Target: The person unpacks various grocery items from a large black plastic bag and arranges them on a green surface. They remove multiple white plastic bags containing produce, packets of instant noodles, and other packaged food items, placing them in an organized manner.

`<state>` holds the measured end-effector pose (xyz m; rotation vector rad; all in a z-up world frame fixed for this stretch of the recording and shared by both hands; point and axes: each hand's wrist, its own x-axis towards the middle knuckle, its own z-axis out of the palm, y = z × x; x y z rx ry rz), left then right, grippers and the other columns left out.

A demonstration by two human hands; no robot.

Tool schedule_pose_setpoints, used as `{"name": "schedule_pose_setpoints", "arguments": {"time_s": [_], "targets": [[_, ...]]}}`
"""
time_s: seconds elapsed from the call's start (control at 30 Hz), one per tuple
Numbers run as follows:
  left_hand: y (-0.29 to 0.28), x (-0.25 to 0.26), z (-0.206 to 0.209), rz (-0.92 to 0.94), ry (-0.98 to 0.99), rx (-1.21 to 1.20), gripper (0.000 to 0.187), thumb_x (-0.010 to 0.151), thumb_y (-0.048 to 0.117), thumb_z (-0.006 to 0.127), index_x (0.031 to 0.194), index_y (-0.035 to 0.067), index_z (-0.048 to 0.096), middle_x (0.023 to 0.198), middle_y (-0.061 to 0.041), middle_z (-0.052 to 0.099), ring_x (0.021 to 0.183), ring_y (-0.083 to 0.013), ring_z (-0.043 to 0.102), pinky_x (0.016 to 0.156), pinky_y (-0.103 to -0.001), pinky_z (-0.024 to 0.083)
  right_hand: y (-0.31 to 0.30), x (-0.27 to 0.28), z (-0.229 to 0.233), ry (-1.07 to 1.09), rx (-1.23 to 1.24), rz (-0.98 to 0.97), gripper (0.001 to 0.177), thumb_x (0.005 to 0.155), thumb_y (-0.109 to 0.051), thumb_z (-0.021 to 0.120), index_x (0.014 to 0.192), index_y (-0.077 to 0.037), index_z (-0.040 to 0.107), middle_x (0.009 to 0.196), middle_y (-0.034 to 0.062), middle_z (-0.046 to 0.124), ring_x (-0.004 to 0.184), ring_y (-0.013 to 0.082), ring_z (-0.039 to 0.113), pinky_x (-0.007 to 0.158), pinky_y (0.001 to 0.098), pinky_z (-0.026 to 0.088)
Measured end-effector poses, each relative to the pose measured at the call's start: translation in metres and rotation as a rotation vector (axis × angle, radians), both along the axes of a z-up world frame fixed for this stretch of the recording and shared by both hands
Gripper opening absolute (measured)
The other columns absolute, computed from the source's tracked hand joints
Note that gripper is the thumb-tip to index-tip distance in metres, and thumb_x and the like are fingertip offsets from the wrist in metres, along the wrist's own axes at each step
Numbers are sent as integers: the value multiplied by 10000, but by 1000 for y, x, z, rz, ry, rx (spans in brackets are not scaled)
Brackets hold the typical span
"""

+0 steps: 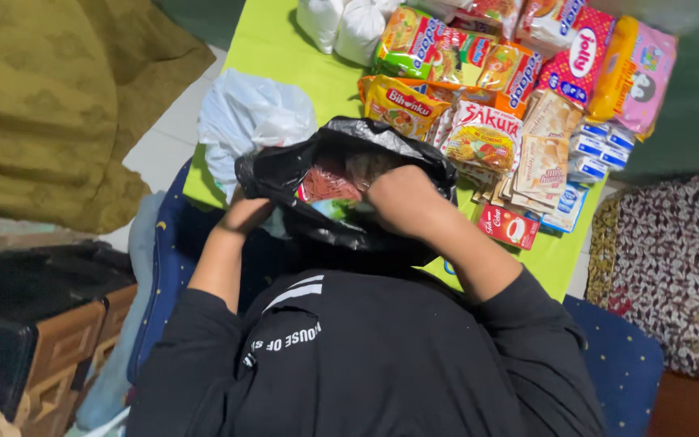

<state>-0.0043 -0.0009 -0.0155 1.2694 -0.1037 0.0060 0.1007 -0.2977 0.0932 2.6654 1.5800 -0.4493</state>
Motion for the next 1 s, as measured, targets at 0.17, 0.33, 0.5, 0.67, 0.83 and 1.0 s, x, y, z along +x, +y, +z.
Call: {"name": "schedule_pose_setpoints", "arguments": {"time_s": [0.17,0.33,0.5,0.67,0.83,1.0], "targets": [[10,6,-36,158,387,842,534,980,236,673,1468,62,543,1504,-151,575,1396,-285,518,1136,-362,406,-26,17,64,-41,196,-55,164,735,-261,763,790,-106,771,723,148,708,678,369,689,613,475,535],[4,8,-51,332,369,935,593,909,271,657,1416,7,503,1378,-215,582,1247,-380,552,969,-426,470,-61,36,102,140,523,-56,205,727,-267,837,898,-156,811,762,100,721,662,322,677,590,427,513],[18,-3,-78,278,656,498,628,821,289,713,1377,25,589,1281,-210,650,1108,-349,627,870,-427,523,-98,46,105,366,831,-332,167,917,-114,854,959,-17,725,784,54,634,704,132,588,634,284,453],[41,-31,-50,20,382,621,784,668,324,864,1341,4,621,1276,-222,626,1146,-345,603,935,-421,504,-137,32,134,538,1118,-585,145,982,-41,811,931,14,687,795,-51,624,694,16,543,621,199,388],[-12,-12,-40,121,-39,878,740,763,346,887,1343,-2,586,1356,-243,576,1262,-376,535,1053,-442,426,-158,-8,164,298,1199,-811,187,961,-29,799,877,5,636,785,-77,575,647,-19,475,616,181,328],[8,2,-118,287,181,1036,392,979,269,720,1319,91,639,1332,-194,690,1282,-319,609,1083,-405,444,-181,-52,140,147,1208,-1008,201,981,-41,801,889,28,636,796,-78,560,718,-8,457,647,190,328]]}}
